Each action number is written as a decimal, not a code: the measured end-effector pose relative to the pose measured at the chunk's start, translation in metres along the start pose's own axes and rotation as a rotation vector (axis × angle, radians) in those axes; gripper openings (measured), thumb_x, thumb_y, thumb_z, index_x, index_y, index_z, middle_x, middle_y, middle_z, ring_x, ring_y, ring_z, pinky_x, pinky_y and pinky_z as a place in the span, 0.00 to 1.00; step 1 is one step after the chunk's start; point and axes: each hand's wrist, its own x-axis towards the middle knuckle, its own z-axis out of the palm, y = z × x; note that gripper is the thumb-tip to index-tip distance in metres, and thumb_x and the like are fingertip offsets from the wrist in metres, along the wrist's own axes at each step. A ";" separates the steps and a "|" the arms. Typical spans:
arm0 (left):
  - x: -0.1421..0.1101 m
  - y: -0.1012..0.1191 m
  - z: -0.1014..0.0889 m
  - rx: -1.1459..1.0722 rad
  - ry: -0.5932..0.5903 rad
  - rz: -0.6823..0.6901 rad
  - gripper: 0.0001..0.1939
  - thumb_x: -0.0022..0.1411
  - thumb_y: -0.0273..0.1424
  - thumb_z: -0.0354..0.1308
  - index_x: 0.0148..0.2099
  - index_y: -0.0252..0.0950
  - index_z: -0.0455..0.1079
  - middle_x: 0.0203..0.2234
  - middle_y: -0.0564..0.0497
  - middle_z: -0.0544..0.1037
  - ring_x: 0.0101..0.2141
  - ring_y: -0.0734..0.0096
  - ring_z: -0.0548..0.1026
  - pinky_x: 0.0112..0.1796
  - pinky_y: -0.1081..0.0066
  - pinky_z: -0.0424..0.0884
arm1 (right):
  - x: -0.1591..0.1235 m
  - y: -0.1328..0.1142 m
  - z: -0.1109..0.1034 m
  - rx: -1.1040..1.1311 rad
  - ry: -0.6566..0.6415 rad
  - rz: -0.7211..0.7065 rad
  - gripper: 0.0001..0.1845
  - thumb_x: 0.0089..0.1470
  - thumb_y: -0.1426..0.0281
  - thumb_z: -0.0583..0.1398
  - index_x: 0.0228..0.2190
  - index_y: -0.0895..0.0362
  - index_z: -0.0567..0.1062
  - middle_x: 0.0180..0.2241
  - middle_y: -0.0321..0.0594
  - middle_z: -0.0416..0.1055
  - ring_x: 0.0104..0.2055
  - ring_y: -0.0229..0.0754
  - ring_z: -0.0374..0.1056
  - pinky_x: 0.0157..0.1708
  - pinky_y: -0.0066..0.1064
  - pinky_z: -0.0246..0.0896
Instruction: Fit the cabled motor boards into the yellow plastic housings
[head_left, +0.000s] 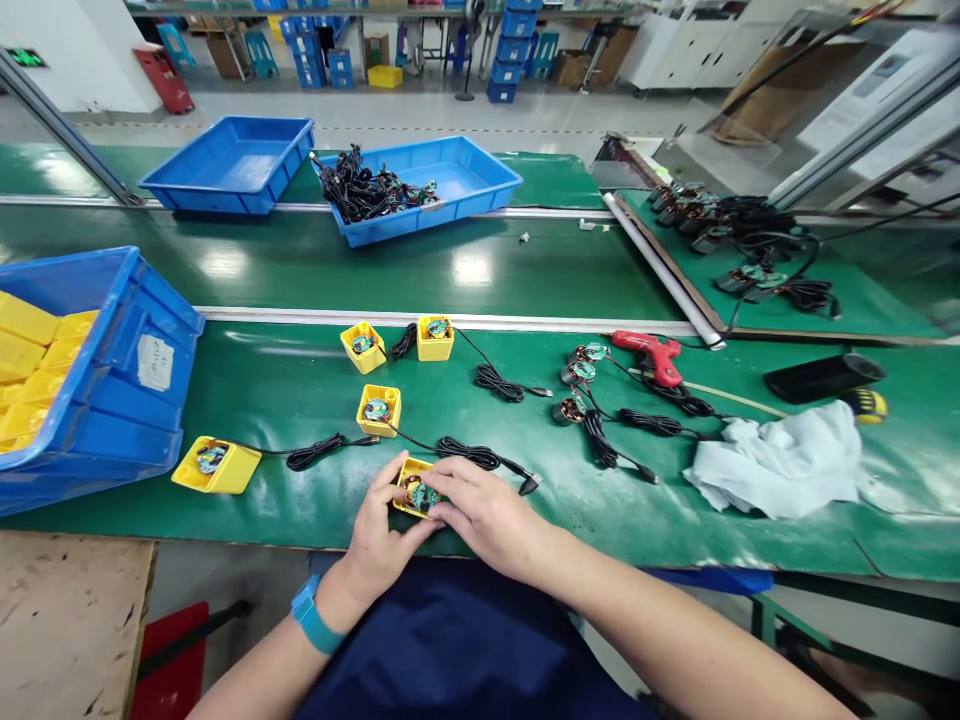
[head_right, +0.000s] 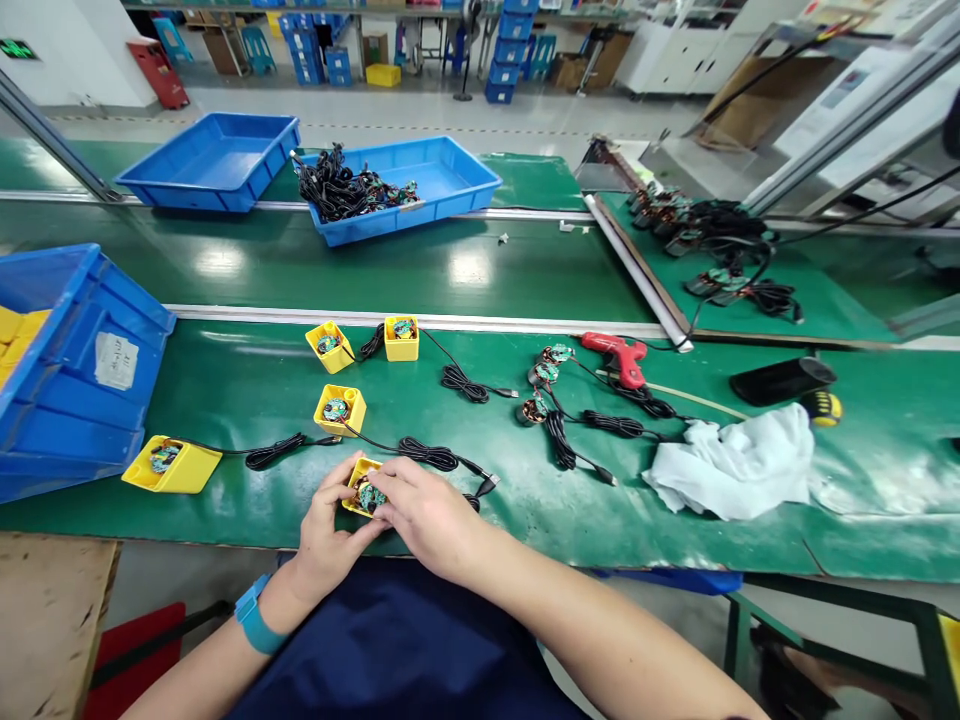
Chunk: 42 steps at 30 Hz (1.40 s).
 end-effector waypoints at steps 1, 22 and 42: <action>0.000 0.000 0.000 -0.004 0.004 0.004 0.22 0.64 0.29 0.69 0.53 0.38 0.62 0.62 0.32 0.72 0.61 0.51 0.75 0.55 0.52 0.80 | -0.001 -0.001 0.001 -0.012 0.007 0.005 0.21 0.68 0.74 0.57 0.60 0.53 0.69 0.53 0.50 0.73 0.51 0.47 0.76 0.51 0.41 0.77; -0.002 -0.001 -0.002 0.037 -0.041 0.045 0.17 0.66 0.30 0.66 0.53 0.38 0.64 0.64 0.32 0.70 0.63 0.50 0.73 0.55 0.51 0.79 | 0.015 -0.021 -0.026 -0.165 -0.312 0.164 0.17 0.63 0.73 0.64 0.53 0.53 0.76 0.47 0.45 0.72 0.43 0.45 0.75 0.44 0.37 0.74; -0.002 0.001 -0.001 0.000 -0.013 0.089 0.26 0.61 0.28 0.72 0.55 0.38 0.61 0.65 0.31 0.70 0.61 0.46 0.74 0.55 0.50 0.81 | 0.045 -0.005 -0.040 -0.096 -0.344 -0.105 0.15 0.63 0.80 0.60 0.48 0.58 0.80 0.46 0.49 0.78 0.49 0.48 0.73 0.50 0.40 0.72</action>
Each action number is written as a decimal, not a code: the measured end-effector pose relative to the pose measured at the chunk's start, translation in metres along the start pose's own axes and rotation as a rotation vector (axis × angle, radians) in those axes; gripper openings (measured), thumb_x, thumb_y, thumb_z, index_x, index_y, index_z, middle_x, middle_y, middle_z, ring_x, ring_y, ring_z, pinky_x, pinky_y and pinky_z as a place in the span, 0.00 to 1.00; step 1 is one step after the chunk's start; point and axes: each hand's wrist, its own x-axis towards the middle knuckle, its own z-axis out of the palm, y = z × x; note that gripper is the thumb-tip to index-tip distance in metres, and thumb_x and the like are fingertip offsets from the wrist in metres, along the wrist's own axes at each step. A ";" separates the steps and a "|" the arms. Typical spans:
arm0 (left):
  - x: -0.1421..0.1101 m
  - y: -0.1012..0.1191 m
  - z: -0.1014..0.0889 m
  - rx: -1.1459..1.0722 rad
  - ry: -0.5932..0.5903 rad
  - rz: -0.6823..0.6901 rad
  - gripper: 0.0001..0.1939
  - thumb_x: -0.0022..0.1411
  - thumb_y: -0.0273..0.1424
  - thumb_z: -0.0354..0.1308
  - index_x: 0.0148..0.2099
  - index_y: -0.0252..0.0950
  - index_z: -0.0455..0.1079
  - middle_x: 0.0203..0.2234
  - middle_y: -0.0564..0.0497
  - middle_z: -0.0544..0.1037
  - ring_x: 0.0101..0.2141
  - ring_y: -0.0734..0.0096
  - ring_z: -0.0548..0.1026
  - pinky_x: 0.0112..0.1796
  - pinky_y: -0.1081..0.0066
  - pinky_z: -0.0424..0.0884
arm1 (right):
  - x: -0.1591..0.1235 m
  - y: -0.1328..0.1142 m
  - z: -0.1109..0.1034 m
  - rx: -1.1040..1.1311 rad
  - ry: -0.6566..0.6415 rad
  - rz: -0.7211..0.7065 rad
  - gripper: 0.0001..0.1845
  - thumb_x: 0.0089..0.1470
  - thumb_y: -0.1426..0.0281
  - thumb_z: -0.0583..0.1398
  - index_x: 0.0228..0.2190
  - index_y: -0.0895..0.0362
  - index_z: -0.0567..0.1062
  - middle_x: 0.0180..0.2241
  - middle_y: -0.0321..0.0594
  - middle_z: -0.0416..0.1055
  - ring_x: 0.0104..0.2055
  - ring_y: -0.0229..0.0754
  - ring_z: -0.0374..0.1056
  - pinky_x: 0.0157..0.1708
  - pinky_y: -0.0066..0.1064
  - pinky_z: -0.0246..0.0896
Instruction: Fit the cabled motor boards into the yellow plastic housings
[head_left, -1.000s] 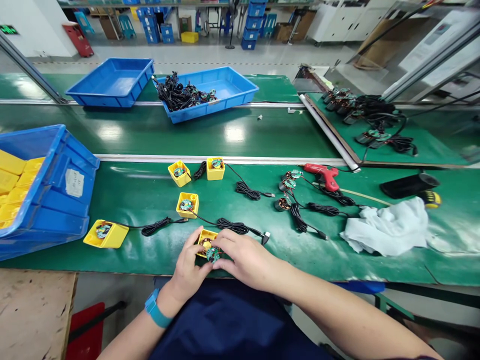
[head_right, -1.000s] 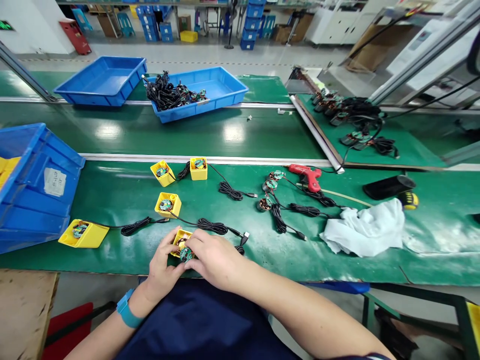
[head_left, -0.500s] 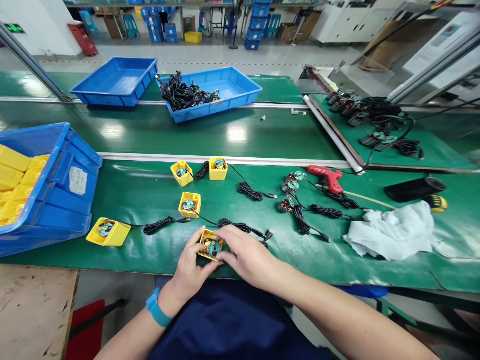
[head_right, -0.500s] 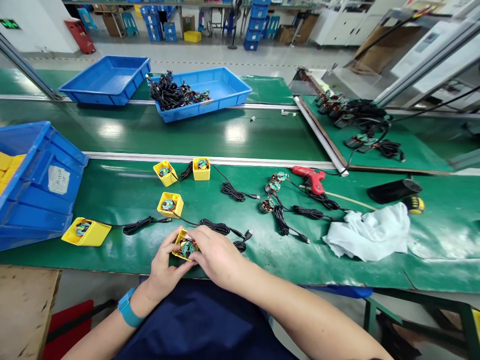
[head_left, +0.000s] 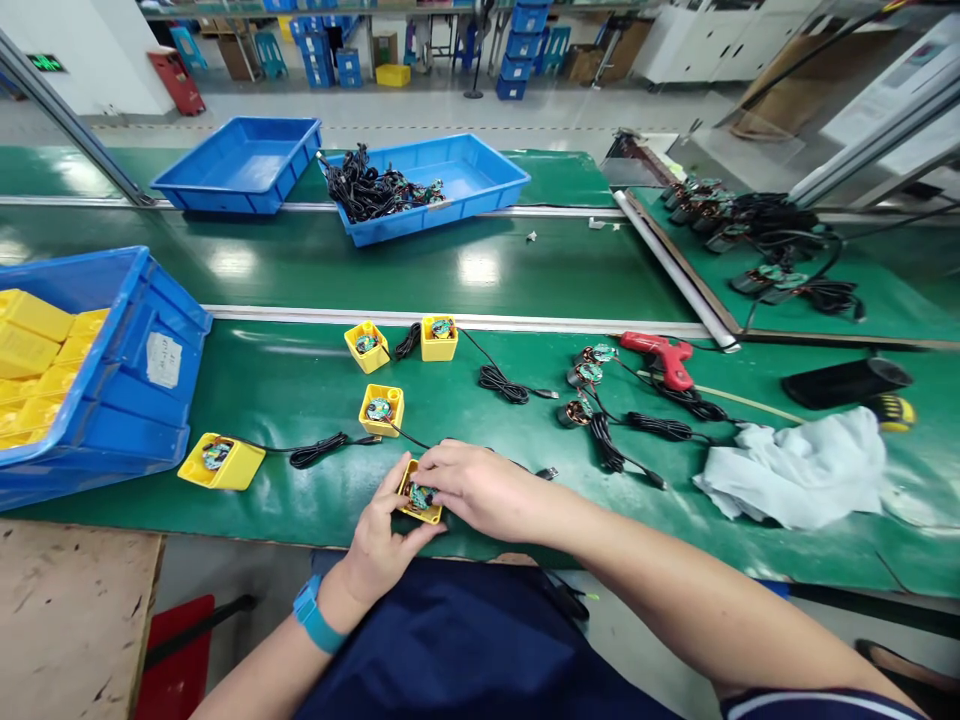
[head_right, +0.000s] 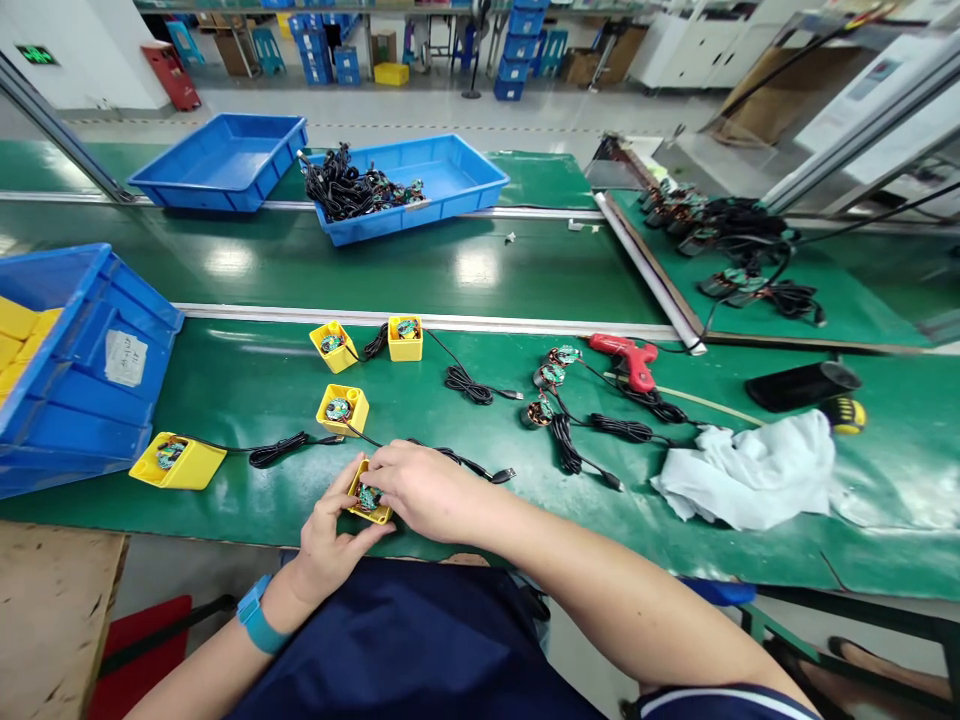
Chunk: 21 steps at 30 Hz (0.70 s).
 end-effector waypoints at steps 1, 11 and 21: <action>0.000 0.000 0.000 -0.003 0.008 0.005 0.27 0.61 0.28 0.72 0.55 0.38 0.61 0.65 0.31 0.70 0.61 0.46 0.74 0.55 0.51 0.81 | 0.002 0.000 -0.002 -0.001 -0.017 -0.001 0.14 0.63 0.80 0.60 0.47 0.58 0.80 0.44 0.48 0.78 0.48 0.48 0.72 0.49 0.39 0.72; 0.002 0.004 -0.002 0.114 0.021 0.097 0.30 0.61 0.23 0.70 0.61 0.36 0.62 0.67 0.33 0.68 0.62 0.49 0.74 0.55 0.55 0.82 | -0.001 -0.008 0.003 -0.090 -0.039 0.113 0.13 0.61 0.75 0.65 0.48 0.60 0.78 0.46 0.49 0.76 0.49 0.50 0.73 0.49 0.39 0.72; 0.039 -0.004 -0.033 0.095 -0.233 0.075 0.22 0.63 0.24 0.64 0.56 0.37 0.63 0.59 0.32 0.76 0.59 0.52 0.77 0.55 0.52 0.80 | -0.008 -0.013 0.004 -0.232 0.082 0.113 0.11 0.65 0.68 0.62 0.45 0.63 0.79 0.41 0.50 0.79 0.41 0.50 0.76 0.43 0.39 0.73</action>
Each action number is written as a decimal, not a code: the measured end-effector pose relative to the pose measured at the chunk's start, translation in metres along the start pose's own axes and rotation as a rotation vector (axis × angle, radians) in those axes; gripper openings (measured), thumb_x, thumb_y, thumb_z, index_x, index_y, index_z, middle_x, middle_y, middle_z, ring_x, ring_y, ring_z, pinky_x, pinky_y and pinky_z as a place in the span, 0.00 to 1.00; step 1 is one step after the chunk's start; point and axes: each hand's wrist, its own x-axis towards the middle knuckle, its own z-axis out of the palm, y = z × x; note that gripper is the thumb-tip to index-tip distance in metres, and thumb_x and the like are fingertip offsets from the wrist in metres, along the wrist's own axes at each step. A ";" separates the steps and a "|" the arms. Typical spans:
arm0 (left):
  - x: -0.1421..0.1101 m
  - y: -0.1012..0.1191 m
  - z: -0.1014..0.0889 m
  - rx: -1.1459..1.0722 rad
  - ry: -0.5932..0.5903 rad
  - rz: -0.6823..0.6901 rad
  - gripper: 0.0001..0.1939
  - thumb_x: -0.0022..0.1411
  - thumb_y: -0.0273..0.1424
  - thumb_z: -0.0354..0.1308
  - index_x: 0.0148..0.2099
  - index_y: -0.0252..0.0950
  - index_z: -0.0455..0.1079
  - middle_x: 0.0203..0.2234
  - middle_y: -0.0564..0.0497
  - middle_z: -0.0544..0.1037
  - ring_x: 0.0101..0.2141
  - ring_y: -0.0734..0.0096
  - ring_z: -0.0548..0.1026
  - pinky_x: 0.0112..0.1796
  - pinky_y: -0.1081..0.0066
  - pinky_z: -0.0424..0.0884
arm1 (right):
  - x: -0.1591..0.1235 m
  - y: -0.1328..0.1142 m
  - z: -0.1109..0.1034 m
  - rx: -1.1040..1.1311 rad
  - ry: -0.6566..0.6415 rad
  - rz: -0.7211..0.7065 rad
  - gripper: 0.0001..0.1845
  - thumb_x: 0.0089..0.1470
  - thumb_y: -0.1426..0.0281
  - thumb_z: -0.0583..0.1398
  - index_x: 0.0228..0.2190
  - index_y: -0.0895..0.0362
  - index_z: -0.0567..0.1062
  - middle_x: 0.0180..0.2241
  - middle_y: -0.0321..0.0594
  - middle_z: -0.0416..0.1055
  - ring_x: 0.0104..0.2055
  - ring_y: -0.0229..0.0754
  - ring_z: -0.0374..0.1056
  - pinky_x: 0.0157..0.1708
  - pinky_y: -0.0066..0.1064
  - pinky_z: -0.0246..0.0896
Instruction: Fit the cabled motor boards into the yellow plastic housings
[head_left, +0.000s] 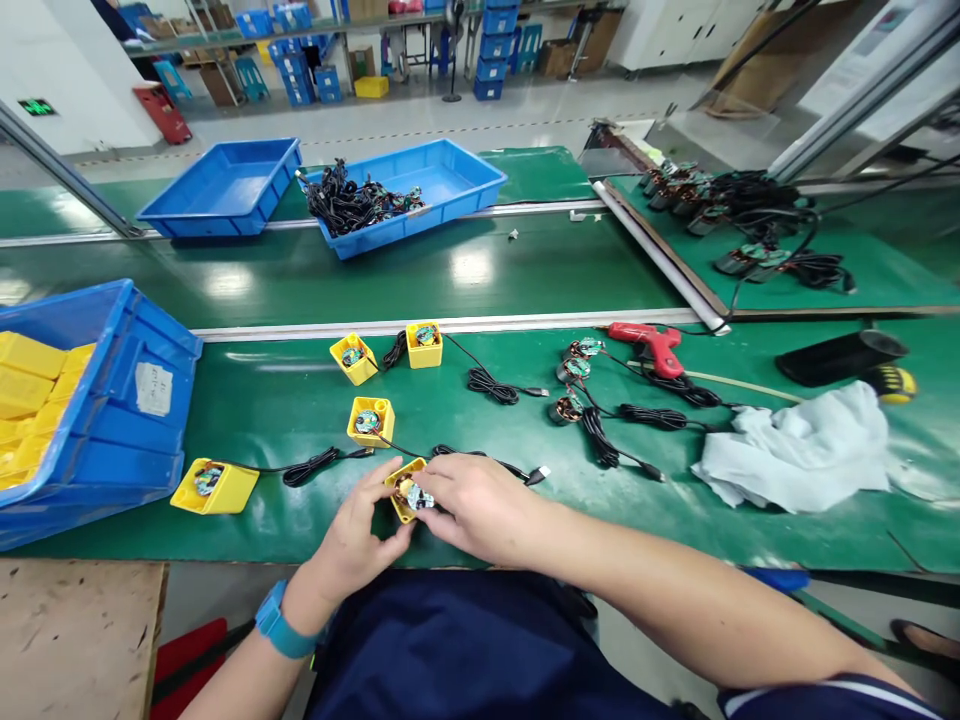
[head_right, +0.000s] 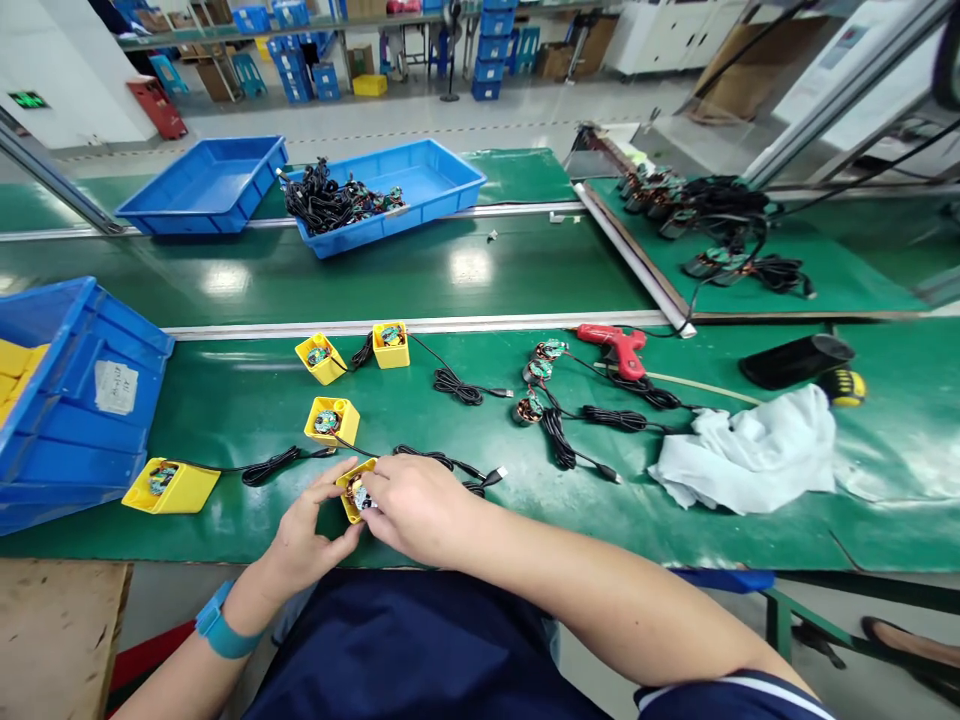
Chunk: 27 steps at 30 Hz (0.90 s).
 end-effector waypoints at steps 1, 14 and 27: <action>-0.001 0.003 -0.001 0.043 0.011 -0.020 0.21 0.64 0.23 0.63 0.57 0.37 0.64 0.59 0.33 0.76 0.59 0.53 0.77 0.55 0.52 0.80 | -0.002 0.000 0.003 0.001 0.034 0.028 0.11 0.65 0.68 0.62 0.44 0.62 0.79 0.39 0.49 0.79 0.40 0.50 0.76 0.42 0.40 0.74; -0.012 0.039 0.030 0.347 0.138 -0.212 0.28 0.72 0.24 0.56 0.70 0.37 0.59 0.63 0.36 0.73 0.62 0.55 0.75 0.58 0.57 0.78 | -0.009 0.001 0.035 0.123 0.386 0.121 0.08 0.62 0.72 0.64 0.44 0.60 0.79 0.38 0.46 0.76 0.35 0.45 0.76 0.37 0.36 0.78; -0.009 0.043 0.029 0.477 0.036 -0.210 0.36 0.72 0.23 0.54 0.77 0.40 0.47 0.60 0.35 0.74 0.59 0.52 0.76 0.56 0.52 0.79 | -0.011 0.007 0.039 0.032 0.397 0.064 0.11 0.68 0.71 0.58 0.46 0.62 0.77 0.40 0.50 0.75 0.37 0.47 0.75 0.38 0.39 0.79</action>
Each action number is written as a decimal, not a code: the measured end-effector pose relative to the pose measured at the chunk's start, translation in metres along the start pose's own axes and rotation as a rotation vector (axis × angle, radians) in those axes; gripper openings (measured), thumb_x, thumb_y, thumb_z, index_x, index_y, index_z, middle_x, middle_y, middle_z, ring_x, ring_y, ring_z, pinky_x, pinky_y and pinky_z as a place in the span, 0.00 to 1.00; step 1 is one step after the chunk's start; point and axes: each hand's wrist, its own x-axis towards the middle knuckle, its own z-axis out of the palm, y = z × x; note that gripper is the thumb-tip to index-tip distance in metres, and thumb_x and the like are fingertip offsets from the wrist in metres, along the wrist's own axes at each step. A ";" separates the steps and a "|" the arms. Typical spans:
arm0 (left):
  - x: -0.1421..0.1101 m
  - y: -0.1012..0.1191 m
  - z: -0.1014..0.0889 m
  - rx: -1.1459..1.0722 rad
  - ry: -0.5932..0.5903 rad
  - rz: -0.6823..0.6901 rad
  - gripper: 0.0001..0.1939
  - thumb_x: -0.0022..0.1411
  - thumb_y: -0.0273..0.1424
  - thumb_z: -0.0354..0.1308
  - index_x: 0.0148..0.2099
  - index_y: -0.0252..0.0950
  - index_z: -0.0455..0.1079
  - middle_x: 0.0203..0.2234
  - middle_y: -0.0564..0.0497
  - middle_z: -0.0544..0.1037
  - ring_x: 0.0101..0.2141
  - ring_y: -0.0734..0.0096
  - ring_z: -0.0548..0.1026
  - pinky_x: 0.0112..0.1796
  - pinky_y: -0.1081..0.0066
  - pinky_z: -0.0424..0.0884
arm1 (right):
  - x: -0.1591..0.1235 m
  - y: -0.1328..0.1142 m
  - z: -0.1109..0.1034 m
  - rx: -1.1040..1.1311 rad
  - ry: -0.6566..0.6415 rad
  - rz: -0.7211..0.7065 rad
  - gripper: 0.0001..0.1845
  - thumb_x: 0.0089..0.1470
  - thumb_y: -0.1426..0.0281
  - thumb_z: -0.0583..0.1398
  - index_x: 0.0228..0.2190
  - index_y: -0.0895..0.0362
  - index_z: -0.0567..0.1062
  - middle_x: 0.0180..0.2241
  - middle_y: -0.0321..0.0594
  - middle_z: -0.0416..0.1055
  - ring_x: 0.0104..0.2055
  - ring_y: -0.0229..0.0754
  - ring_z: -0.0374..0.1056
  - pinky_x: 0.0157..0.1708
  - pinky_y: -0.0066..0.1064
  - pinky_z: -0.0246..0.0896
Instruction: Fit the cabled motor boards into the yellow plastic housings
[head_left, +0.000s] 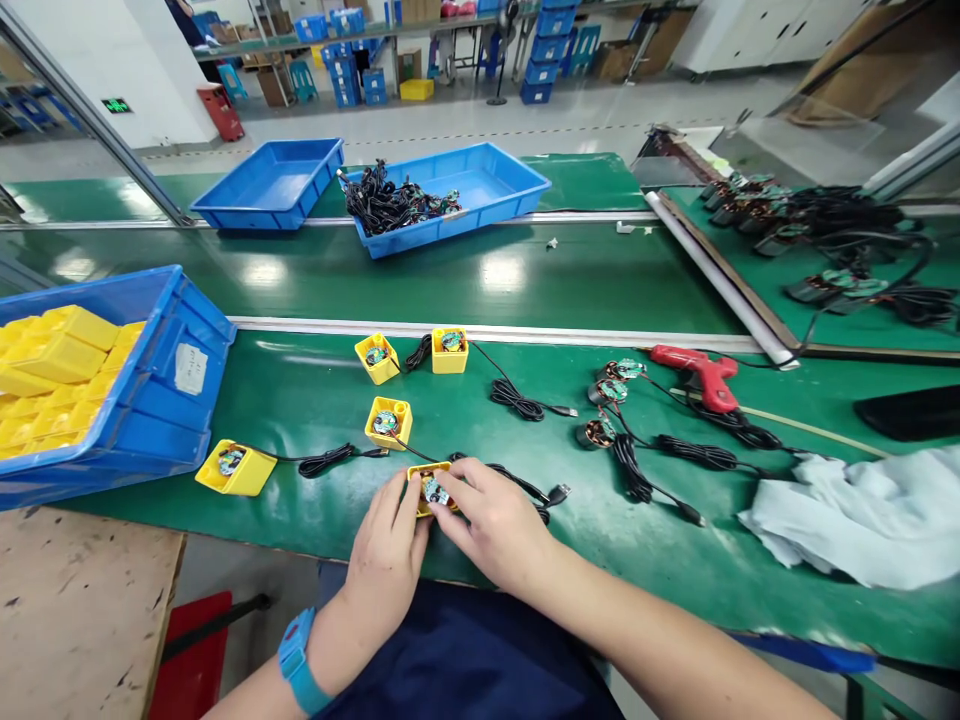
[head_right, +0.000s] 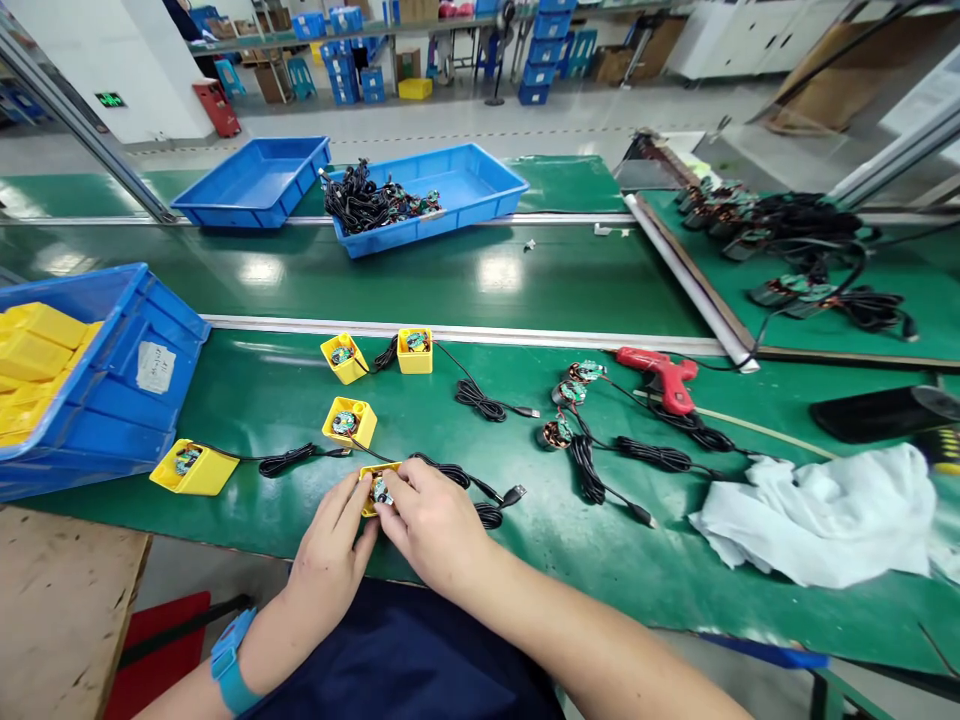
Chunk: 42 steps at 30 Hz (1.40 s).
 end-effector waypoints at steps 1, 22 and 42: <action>0.001 0.000 0.001 0.000 -0.006 -0.004 0.36 0.72 0.23 0.54 0.77 0.39 0.47 0.59 0.36 0.75 0.58 0.52 0.76 0.55 0.53 0.79 | 0.001 0.003 -0.002 0.002 -0.026 -0.007 0.11 0.68 0.71 0.58 0.47 0.62 0.77 0.41 0.50 0.75 0.37 0.47 0.75 0.38 0.40 0.79; 0.015 -0.015 -0.009 0.021 -0.115 0.123 0.34 0.72 0.31 0.58 0.75 0.36 0.52 0.54 0.35 0.77 0.52 0.50 0.80 0.51 0.53 0.81 | 0.014 0.011 -0.014 0.133 -0.203 0.075 0.11 0.67 0.70 0.60 0.48 0.59 0.78 0.45 0.48 0.74 0.42 0.45 0.76 0.45 0.37 0.77; 0.020 -0.027 -0.023 -0.163 -0.260 0.087 0.31 0.72 0.35 0.59 0.73 0.38 0.56 0.62 0.36 0.72 0.61 0.51 0.75 0.58 0.54 0.77 | 0.012 0.007 -0.008 0.115 -0.252 0.180 0.14 0.66 0.74 0.61 0.51 0.57 0.77 0.48 0.45 0.75 0.47 0.45 0.76 0.50 0.36 0.74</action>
